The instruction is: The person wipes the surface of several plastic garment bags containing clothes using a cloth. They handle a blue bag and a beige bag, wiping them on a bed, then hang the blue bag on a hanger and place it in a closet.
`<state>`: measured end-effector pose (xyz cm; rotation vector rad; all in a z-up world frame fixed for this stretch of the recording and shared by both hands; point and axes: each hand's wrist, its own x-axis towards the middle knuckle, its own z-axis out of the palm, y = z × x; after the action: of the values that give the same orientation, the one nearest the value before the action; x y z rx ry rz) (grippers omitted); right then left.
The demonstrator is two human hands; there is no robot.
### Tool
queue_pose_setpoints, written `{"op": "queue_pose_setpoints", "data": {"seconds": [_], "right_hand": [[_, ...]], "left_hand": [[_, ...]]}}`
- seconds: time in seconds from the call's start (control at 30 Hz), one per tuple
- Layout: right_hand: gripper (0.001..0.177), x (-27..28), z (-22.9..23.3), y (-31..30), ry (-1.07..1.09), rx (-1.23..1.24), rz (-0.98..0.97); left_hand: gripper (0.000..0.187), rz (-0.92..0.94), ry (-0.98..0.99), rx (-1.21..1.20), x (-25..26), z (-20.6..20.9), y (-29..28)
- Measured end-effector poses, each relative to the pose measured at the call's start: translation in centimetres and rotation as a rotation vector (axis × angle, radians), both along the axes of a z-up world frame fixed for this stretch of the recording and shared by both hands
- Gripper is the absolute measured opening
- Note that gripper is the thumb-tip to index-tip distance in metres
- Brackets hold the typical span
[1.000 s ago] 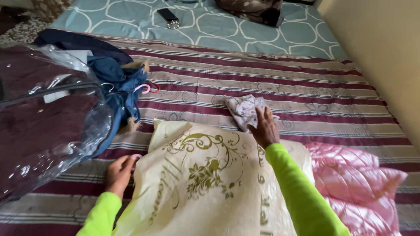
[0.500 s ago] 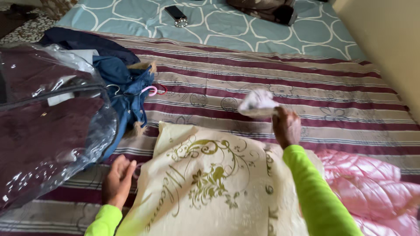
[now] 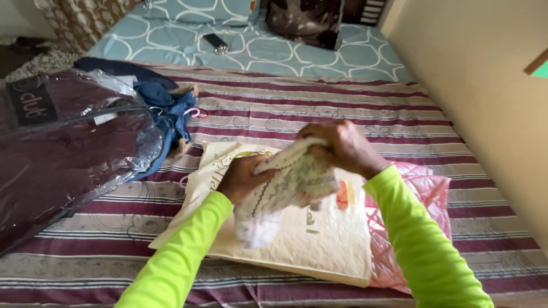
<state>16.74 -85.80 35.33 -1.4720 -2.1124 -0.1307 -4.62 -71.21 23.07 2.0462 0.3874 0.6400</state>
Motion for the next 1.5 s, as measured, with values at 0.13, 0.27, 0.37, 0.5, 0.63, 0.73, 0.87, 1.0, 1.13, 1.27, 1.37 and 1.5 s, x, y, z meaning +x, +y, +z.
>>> {"op": "queue_pose_setpoints", "data": {"seconds": [0.13, 0.27, 0.37, 0.5, 0.63, 0.73, 0.87, 1.0, 1.13, 1.27, 1.37, 1.5], "right_hand": [[0.021, 4.0, 0.0, -2.4, 0.144, 0.024, -0.290], [0.012, 8.7, -5.2, -2.9, 0.362, -0.228, -0.525], [0.018, 9.9, -12.6, -2.3, 0.568, -0.432, -0.655], [0.017, 5.7, -20.8, -2.5, 0.137, -0.155, -0.665], [0.025, -2.5, -21.9, -1.8, 0.412, -0.030, -0.518], [0.035, -8.8, -20.8, -2.9, 0.396, -0.345, -0.174], [0.065, -13.1, -18.6, -3.2, 0.317, -0.069, -0.375], [0.105, -14.8, -19.1, -1.3, 0.311, -0.449, -0.450], [0.073, -14.7, -21.2, 2.2, 0.401, -0.390, -0.432], [0.067, -15.2, -23.6, 4.0, 0.211, -0.250, -0.482], [0.061, -16.1, -25.8, 2.9, -0.112, -0.334, -0.561], [0.065, -15.8, -26.9, 2.4, -0.054, -0.279, -0.571]], "left_hand": [[0.040, -0.221, 0.018, -0.273, -1.4, -0.7, 0.9], [0.028, -0.387, 0.127, -0.557, -2.7, -3.4, 3.1], [0.043, -0.276, 0.182, -0.142, -2.1, -7.2, 4.4], [0.038, 0.218, 0.483, 0.323, -1.5, -14.8, 3.2], [0.036, 0.477, 0.440, 0.224, 0.0, -19.2, 3.5], [0.048, 0.537, 0.368, 0.039, 0.2, -19.6, 3.3], [0.067, 0.444, 0.038, -0.602, -1.4, -18.0, 2.2], [0.057, 0.307, 0.026, -1.106, -2.6, -16.3, 1.2], [0.051, 0.381, -0.148, -0.845, -5.6, -16.7, 2.7], [0.041, 0.803, 0.144, 0.134, -9.3, -20.1, 5.9], [0.055, 0.920, 0.375, 0.304, -13.6, -24.0, 8.8], [0.055, 0.819, 0.597, 0.021, -15.9, -28.8, 11.5]]}}
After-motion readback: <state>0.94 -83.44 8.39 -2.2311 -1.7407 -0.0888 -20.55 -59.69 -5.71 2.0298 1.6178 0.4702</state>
